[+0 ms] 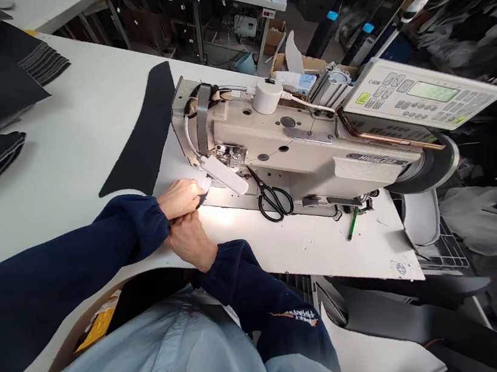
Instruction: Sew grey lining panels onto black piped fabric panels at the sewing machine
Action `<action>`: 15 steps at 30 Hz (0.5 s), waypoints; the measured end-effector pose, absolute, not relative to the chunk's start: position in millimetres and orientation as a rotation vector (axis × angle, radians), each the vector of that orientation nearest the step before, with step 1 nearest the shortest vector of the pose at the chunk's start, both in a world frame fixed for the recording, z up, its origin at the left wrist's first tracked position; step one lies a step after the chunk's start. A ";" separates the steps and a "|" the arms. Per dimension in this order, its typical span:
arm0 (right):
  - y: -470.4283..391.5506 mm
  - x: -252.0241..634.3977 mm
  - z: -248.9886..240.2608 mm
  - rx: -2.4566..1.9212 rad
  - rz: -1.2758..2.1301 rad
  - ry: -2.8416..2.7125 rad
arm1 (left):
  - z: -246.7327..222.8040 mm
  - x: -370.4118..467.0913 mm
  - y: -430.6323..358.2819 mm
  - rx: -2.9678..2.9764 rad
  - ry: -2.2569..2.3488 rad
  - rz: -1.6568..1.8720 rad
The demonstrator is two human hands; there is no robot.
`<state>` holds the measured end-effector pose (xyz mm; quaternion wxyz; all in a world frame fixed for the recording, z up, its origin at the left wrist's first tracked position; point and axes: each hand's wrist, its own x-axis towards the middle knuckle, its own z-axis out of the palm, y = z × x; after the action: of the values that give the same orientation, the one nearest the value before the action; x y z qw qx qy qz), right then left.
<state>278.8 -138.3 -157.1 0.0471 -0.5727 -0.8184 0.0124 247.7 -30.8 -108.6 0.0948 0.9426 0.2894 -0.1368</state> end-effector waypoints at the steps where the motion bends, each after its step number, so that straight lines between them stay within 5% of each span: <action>1: -136.2 279.7 -157.9 -1.763 0.041 -2.488 | -109.7 249.3 -29.7 2.791 0.869 -0.393; 9: -127.2 288.4 -165.7 -1.807 -0.006 -2.476 | -119.5 246.2 -20.8 2.809 0.901 -0.260; 15: -130.4 289.6 -164.3 -1.807 -0.360 -2.387 | -105.6 217.3 -19.7 2.793 0.723 -0.337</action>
<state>289.6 -130.4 -164.3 0.0632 -0.5980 -0.7901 -0.1193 217.3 -19.7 -105.6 0.1183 0.9548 0.2470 -0.1153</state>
